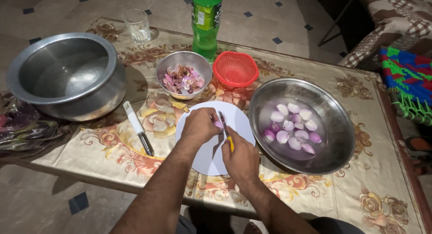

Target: A person peels and cuts red onions at a dining table.

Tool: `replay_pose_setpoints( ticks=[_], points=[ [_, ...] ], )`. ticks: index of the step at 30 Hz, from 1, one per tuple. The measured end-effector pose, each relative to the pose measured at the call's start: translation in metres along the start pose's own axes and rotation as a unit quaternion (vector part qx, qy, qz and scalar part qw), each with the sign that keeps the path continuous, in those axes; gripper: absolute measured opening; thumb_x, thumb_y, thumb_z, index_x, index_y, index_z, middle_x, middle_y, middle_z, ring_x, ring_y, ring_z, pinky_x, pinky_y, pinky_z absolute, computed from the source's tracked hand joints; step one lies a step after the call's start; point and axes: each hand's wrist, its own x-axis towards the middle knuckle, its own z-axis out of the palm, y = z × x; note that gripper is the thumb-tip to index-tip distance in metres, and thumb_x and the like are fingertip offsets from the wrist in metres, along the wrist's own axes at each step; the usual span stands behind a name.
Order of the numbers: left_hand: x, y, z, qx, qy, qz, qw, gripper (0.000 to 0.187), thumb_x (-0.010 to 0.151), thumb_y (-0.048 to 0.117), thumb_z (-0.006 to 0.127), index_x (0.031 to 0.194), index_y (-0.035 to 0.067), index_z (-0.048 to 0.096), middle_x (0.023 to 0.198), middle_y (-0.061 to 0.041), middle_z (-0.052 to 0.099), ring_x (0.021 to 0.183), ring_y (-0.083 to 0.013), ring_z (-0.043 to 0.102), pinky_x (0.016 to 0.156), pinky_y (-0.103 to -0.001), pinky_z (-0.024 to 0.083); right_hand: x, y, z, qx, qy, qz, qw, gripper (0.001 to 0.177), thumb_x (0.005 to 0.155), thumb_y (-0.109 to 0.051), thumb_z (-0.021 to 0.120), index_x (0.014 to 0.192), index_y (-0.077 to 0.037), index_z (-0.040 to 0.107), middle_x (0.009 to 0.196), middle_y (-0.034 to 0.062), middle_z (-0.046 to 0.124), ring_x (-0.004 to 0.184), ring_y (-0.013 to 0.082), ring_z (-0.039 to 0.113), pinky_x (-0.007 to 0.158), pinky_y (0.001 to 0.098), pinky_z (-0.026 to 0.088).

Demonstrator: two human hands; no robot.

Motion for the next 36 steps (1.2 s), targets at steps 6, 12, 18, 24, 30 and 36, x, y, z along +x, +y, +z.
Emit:
replay_pose_setpoints(
  ticks=[6,12,18,24,30,36],
  points=[
    [0.004,-0.006,0.005,0.003,0.003,0.004,1.000,0.019,0.069,0.017,0.085,0.085,0.012,0.075,0.083,-0.011,0.075,0.081,-0.0286,0.073,0.076,-0.041,0.058,0.000,0.005,0.005,-0.009,0.005,-0.015,1.000,0.043,0.091,-0.021,0.061,0.132,-0.013,0.067,0.100,0.0165,0.076,0.087,0.0367,0.073,0.082,0.0478,0.055],
    [0.001,-0.004,0.005,0.004,0.007,0.005,1.000,0.021,0.070,0.017,0.085,0.087,0.012,0.075,0.084,-0.012,0.075,0.082,-0.0298,0.074,0.077,-0.041,0.058,0.004,0.005,0.003,-0.016,-0.013,-0.024,1.000,0.043,0.090,-0.020,0.061,0.132,-0.013,0.068,0.097,0.0174,0.076,0.085,0.0379,0.073,0.080,0.0481,0.055],
    [0.002,-0.009,0.012,0.018,0.044,0.050,0.998,0.020,0.070,0.015,0.084,0.088,0.012,0.076,0.087,-0.012,0.076,0.084,-0.0313,0.073,0.078,-0.042,0.058,0.016,0.014,0.000,0.025,-0.034,-0.047,0.998,0.042,0.091,-0.018,0.063,0.132,-0.011,0.067,0.096,0.0210,0.075,0.086,0.0400,0.072,0.080,0.0483,0.056],
    [-0.009,-0.001,0.007,-0.027,0.051,0.018,0.998,0.019,0.073,0.017,0.083,0.090,0.012,0.078,0.089,-0.011,0.076,0.084,-0.0293,0.074,0.078,-0.040,0.059,0.015,0.005,-0.010,-0.010,-0.081,-0.050,0.995,0.045,0.093,-0.018,0.062,0.137,-0.013,0.063,0.094,0.0238,0.074,0.085,0.0428,0.072,0.082,0.0515,0.054],
    [-0.013,-0.001,0.011,-0.030,0.076,0.011,0.997,0.013,0.077,0.017,0.080,0.089,0.012,0.079,0.088,-0.012,0.077,0.084,-0.0301,0.075,0.080,-0.040,0.059,0.003,0.010,0.005,-0.073,-0.112,-0.033,0.991,0.046,0.095,-0.019,0.057,0.141,-0.012,0.059,0.086,0.0241,0.073,0.082,0.0451,0.071,0.081,0.0543,0.054],
    [-0.009,-0.003,0.014,-0.019,0.084,0.006,0.996,0.015,0.075,0.017,0.082,0.089,0.012,0.079,0.088,-0.013,0.076,0.085,-0.0314,0.074,0.079,-0.042,0.059,-0.019,0.005,-0.005,-0.098,-0.137,-0.018,0.986,0.050,0.094,-0.018,0.053,0.143,-0.011,0.055,0.081,0.0242,0.072,0.075,0.0447,0.071,0.076,0.0551,0.055]
  ],
)
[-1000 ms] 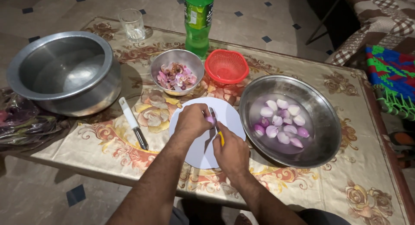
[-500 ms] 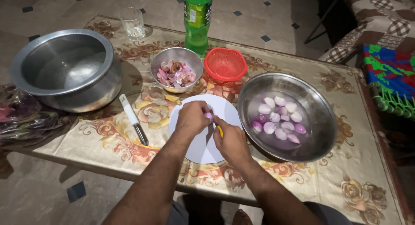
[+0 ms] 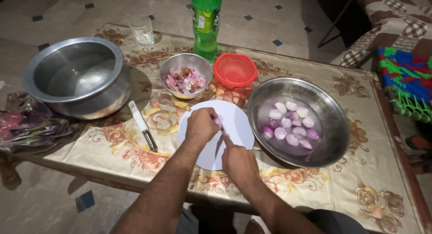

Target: A person peels and cuts red onions at a dining table.

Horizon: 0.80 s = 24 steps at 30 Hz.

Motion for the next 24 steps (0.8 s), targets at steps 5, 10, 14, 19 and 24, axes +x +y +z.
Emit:
replay_pose_setpoints(
  ticks=[5,10,14,19,24],
  points=[
    [0.007,-0.006,0.004,0.001,-0.012,0.011,1.000,0.018,0.074,0.018,0.084,0.089,0.012,0.078,0.088,-0.013,0.076,0.085,-0.0312,0.074,0.080,-0.042,0.059,-0.006,-0.003,-0.002,0.038,0.052,0.014,0.998,0.050,0.093,-0.018,0.057,0.142,-0.009,0.055,0.076,0.0248,0.071,0.071,0.0436,0.071,0.074,0.0540,0.056],
    [0.008,-0.007,0.001,0.007,-0.016,0.000,1.000,0.019,0.071,0.017,0.085,0.089,0.012,0.078,0.087,-0.012,0.076,0.084,-0.0307,0.074,0.080,-0.041,0.059,0.013,0.005,0.012,0.066,0.099,-0.025,0.993,0.050,0.093,-0.019,0.059,0.142,-0.008,0.056,0.074,0.0241,0.071,0.069,0.0432,0.070,0.071,0.0539,0.055],
    [0.005,-0.003,0.000,0.002,-0.024,-0.011,1.000,0.015,0.074,0.017,0.083,0.088,0.013,0.078,0.088,-0.012,0.076,0.084,-0.0302,0.074,0.079,-0.041,0.059,0.015,0.001,0.008,0.058,0.098,-0.033,0.993,0.051,0.092,-0.018,0.060,0.142,-0.009,0.057,0.074,0.0238,0.071,0.070,0.0423,0.071,0.071,0.0532,0.055],
    [0.006,0.000,-0.002,0.009,-0.026,-0.015,1.000,0.014,0.076,0.017,0.081,0.090,0.013,0.078,0.088,-0.012,0.076,0.084,-0.0306,0.074,0.079,-0.041,0.059,0.018,-0.001,0.006,0.064,0.092,-0.014,0.994,0.050,0.093,-0.019,0.059,0.142,-0.011,0.057,0.074,0.0232,0.071,0.070,0.0416,0.071,0.073,0.0523,0.055],
    [0.005,0.002,-0.004,0.015,-0.038,-0.017,0.999,0.015,0.076,0.016,0.080,0.091,0.014,0.078,0.089,-0.012,0.076,0.085,-0.0303,0.074,0.079,-0.041,0.059,0.017,0.000,0.007,0.060,0.083,-0.010,0.995,0.051,0.092,-0.018,0.060,0.143,-0.012,0.057,0.075,0.0234,0.071,0.070,0.0416,0.071,0.073,0.0526,0.055]
  ],
)
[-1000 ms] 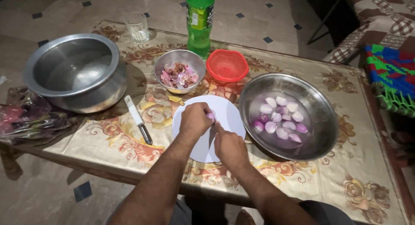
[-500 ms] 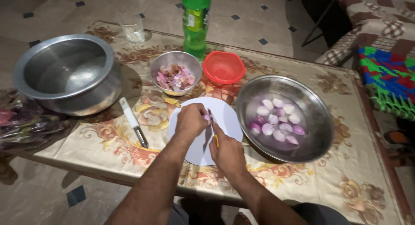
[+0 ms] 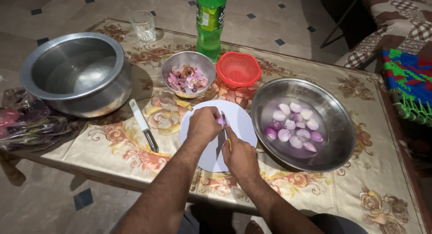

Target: A person peels and cuts red onions at a dining table.

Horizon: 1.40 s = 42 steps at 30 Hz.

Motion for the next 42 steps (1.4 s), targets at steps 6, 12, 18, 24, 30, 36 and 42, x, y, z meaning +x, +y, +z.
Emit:
replay_pose_setpoints(
  ticks=[6,12,18,24,30,36,42],
  points=[
    [0.004,-0.005,0.006,0.026,0.017,0.024,0.999,0.015,0.077,0.017,0.081,0.092,0.014,0.079,0.090,-0.013,0.075,0.087,-0.0322,0.072,0.080,-0.043,0.058,0.005,0.008,0.003,0.019,-0.014,-0.005,1.000,0.052,0.093,-0.017,0.059,0.144,-0.012,0.055,0.079,0.0256,0.071,0.076,0.0436,0.071,0.076,0.0531,0.055],
    [-0.003,-0.001,0.004,-0.022,0.018,0.023,0.999,0.012,0.079,0.017,0.080,0.090,0.013,0.079,0.089,-0.012,0.076,0.085,-0.0305,0.075,0.080,-0.041,0.059,0.012,0.000,-0.011,0.004,-0.095,0.010,0.995,0.053,0.095,-0.018,0.056,0.148,-0.015,0.052,0.085,0.0283,0.071,0.086,0.0472,0.070,0.084,0.0545,0.053],
    [0.003,-0.011,0.013,-0.026,0.047,0.025,0.998,0.012,0.078,0.016,0.080,0.089,0.012,0.079,0.089,-0.013,0.076,0.086,-0.0321,0.074,0.081,-0.042,0.058,0.006,0.005,-0.009,-0.009,-0.109,0.000,0.994,0.054,0.094,-0.017,0.056,0.147,-0.012,0.050,0.088,0.0290,0.070,0.085,0.0486,0.069,0.083,0.0561,0.052],
    [0.000,-0.001,0.003,-0.015,0.036,0.011,0.999,0.015,0.074,0.018,0.083,0.088,0.012,0.078,0.090,-0.012,0.076,0.088,-0.0307,0.074,0.081,-0.041,0.059,-0.010,0.004,-0.004,0.018,-0.043,-0.009,0.999,0.053,0.093,-0.016,0.055,0.146,-0.007,0.051,0.083,0.0288,0.071,0.079,0.0470,0.070,0.080,0.0560,0.053],
    [0.000,0.002,-0.001,-0.021,0.010,-0.012,1.000,0.014,0.075,0.017,0.083,0.088,0.013,0.078,0.089,-0.012,0.076,0.086,-0.0297,0.075,0.080,-0.041,0.059,-0.003,0.002,-0.004,0.029,-0.025,-0.024,0.999,0.055,0.095,-0.017,0.057,0.149,-0.010,0.048,0.082,0.0276,0.071,0.077,0.0469,0.069,0.076,0.0569,0.052],
    [-0.003,0.006,-0.005,-0.022,0.003,-0.024,0.999,0.013,0.077,0.017,0.082,0.088,0.013,0.078,0.090,-0.011,0.077,0.086,-0.0289,0.074,0.080,-0.041,0.059,0.002,-0.002,-0.006,0.007,-0.047,-0.015,0.999,0.055,0.097,-0.019,0.056,0.150,-0.015,0.047,0.083,0.0263,0.071,0.078,0.0462,0.070,0.076,0.0566,0.052],
    [-0.004,0.010,-0.007,-0.018,-0.002,-0.037,0.999,0.012,0.080,0.019,0.081,0.089,0.013,0.078,0.091,-0.011,0.077,0.087,-0.0292,0.074,0.080,-0.041,0.059,0.002,0.000,-0.001,-0.001,-0.038,0.001,0.999,0.053,0.097,-0.020,0.055,0.150,-0.015,0.047,0.084,0.0259,0.072,0.079,0.0465,0.070,0.078,0.0571,0.052]
  ],
)
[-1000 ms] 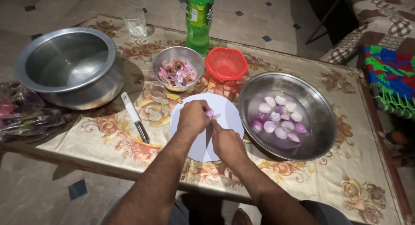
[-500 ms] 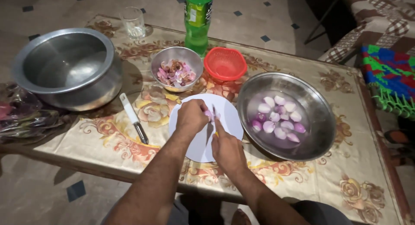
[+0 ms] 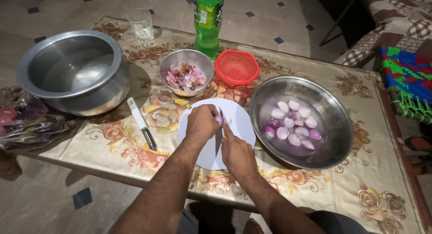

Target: A person peels and cuts red onions at a dining table.

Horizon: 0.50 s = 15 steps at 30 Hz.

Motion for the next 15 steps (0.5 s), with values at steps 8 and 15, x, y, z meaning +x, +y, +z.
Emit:
replay_pose_setpoints(
  ticks=[8,15],
  points=[
    [0.003,-0.008,0.007,-0.004,0.007,0.014,1.000,0.011,0.080,0.018,0.080,0.089,0.013,0.078,0.090,-0.011,0.077,0.086,-0.0297,0.075,0.079,-0.041,0.059,0.006,0.002,-0.006,0.014,-0.026,-0.003,1.000,0.054,0.097,-0.020,0.056,0.151,-0.018,0.047,0.088,0.0268,0.072,0.084,0.0463,0.070,0.080,0.0557,0.053],
    [-0.003,-0.004,0.005,-0.023,0.032,0.025,0.999,0.012,0.079,0.018,0.081,0.089,0.012,0.078,0.089,-0.013,0.076,0.087,-0.0314,0.074,0.080,-0.042,0.058,0.014,-0.002,-0.012,-0.029,-0.045,-0.010,0.999,0.056,0.096,-0.017,0.056,0.151,-0.017,0.046,0.091,0.0262,0.072,0.086,0.0467,0.070,0.083,0.0566,0.052]
  ],
)
